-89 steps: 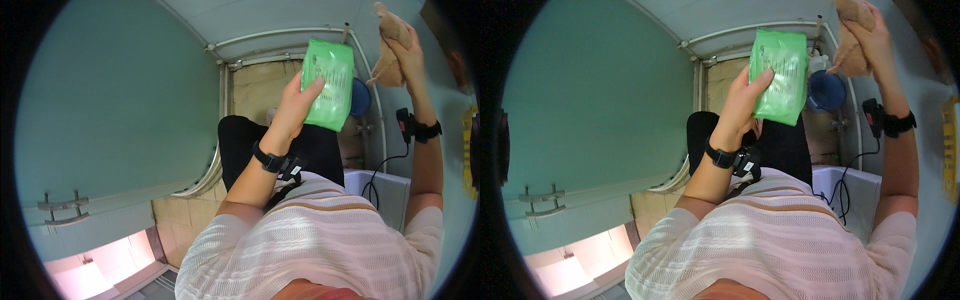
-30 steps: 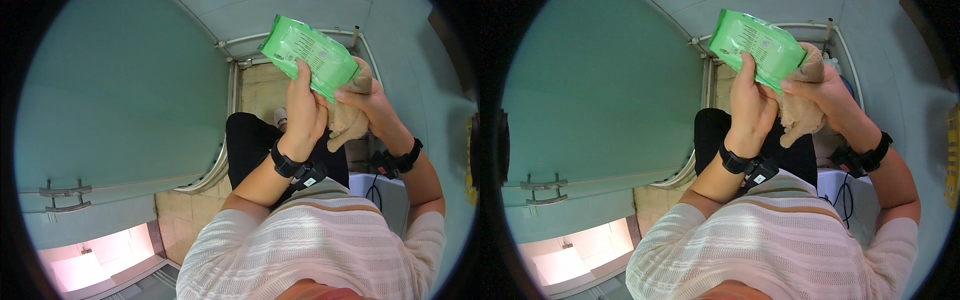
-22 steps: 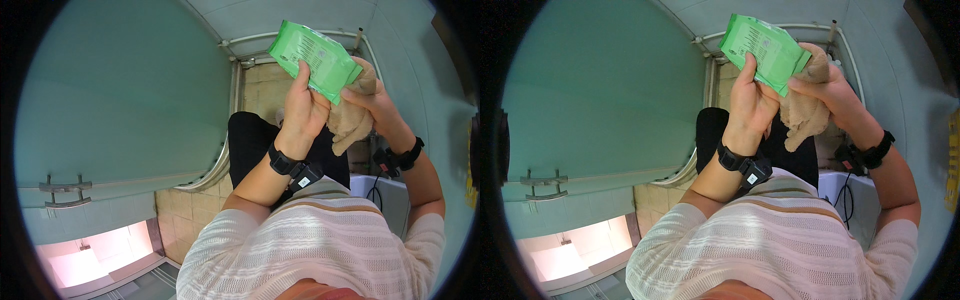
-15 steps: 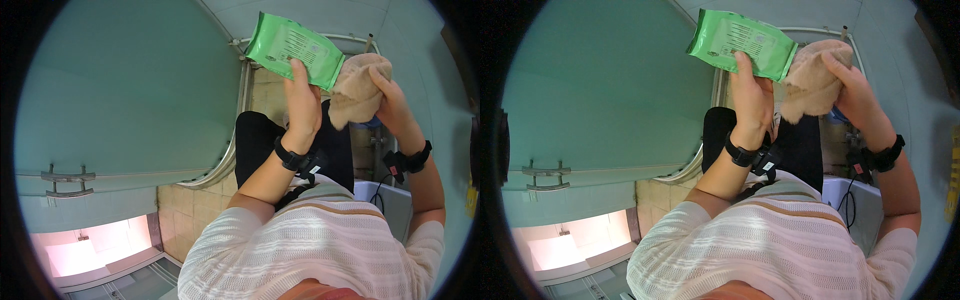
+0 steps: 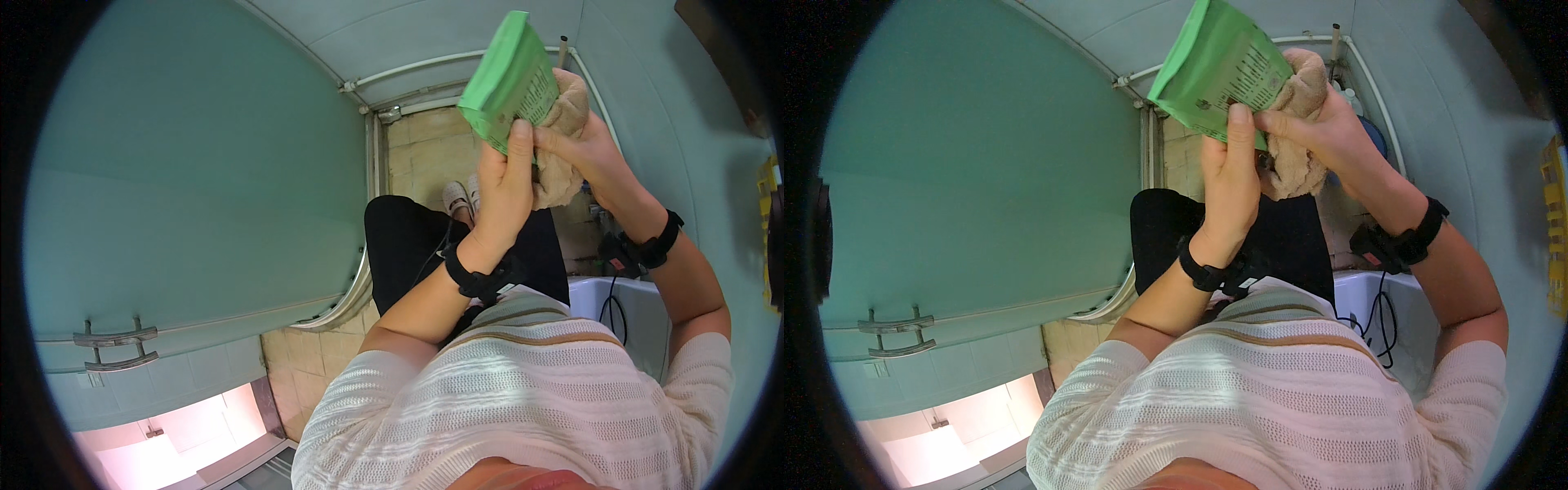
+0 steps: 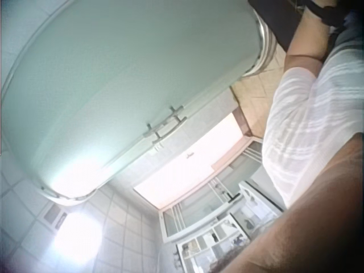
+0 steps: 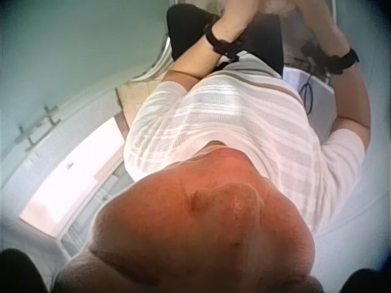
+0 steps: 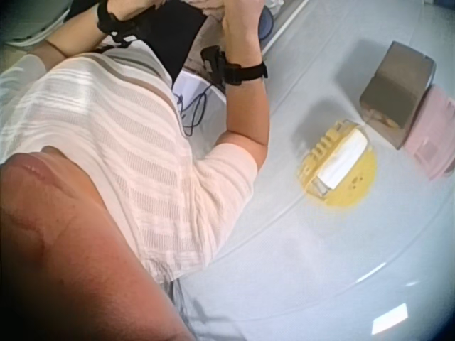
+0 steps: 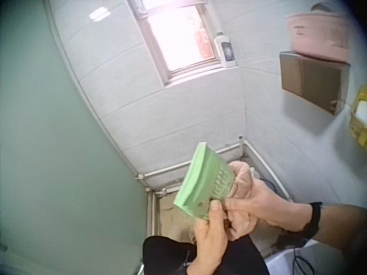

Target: The person wipes the top and buttons of a toilet tank with a brown cloth after preparing the cloth with a wet wipe.

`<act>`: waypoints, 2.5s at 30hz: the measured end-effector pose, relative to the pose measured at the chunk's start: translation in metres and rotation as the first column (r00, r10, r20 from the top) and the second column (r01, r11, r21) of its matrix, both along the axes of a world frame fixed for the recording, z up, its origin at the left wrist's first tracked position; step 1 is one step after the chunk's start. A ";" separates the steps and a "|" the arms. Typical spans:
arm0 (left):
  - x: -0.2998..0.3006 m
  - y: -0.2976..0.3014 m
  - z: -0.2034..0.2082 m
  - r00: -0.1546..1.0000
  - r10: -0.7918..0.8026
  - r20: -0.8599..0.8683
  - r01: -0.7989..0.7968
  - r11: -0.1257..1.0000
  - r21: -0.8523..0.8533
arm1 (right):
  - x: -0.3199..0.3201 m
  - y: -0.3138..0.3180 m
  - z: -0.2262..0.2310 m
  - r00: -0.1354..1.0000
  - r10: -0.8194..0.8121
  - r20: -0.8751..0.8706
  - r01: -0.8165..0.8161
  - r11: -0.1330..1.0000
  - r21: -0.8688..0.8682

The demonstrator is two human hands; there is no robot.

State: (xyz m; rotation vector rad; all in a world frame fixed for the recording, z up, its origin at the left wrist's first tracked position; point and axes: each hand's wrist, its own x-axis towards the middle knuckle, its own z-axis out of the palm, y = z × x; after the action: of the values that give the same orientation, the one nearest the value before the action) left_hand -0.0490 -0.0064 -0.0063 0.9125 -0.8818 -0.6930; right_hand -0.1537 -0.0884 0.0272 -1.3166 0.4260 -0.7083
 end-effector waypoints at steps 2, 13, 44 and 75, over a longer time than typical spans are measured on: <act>0.001 -0.001 0.001 0.989 -0.033 -0.142 0.029 0.999 -0.025 | 0.001 -0.001 0.001 1.000 -0.013 -0.028 0.014 0.999 0.036; 0.023 -0.001 0.016 0.778 -0.285 -0.561 0.277 0.956 -0.100 | -0.009 -0.031 -0.014 0.995 0.088 -0.054 -0.069 0.958 0.279; 0.021 -0.001 0.006 0.891 -0.072 -0.448 0.140 0.983 0.121 | -0.007 -0.015 -0.007 0.995 -0.019 -0.093 0.041 0.972 0.232; 0.055 0.002 0.006 0.938 -0.050 -0.342 0.146 0.954 0.262 | -0.025 -0.062 -0.002 0.994 -0.044 0.101 0.012 0.955 0.296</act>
State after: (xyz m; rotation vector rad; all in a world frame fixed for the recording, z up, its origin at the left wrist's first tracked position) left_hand 0.0061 -0.0043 0.0000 0.9724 -0.5358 -1.0480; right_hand -0.1787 -0.1505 0.0250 -0.9884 0.4460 -0.7052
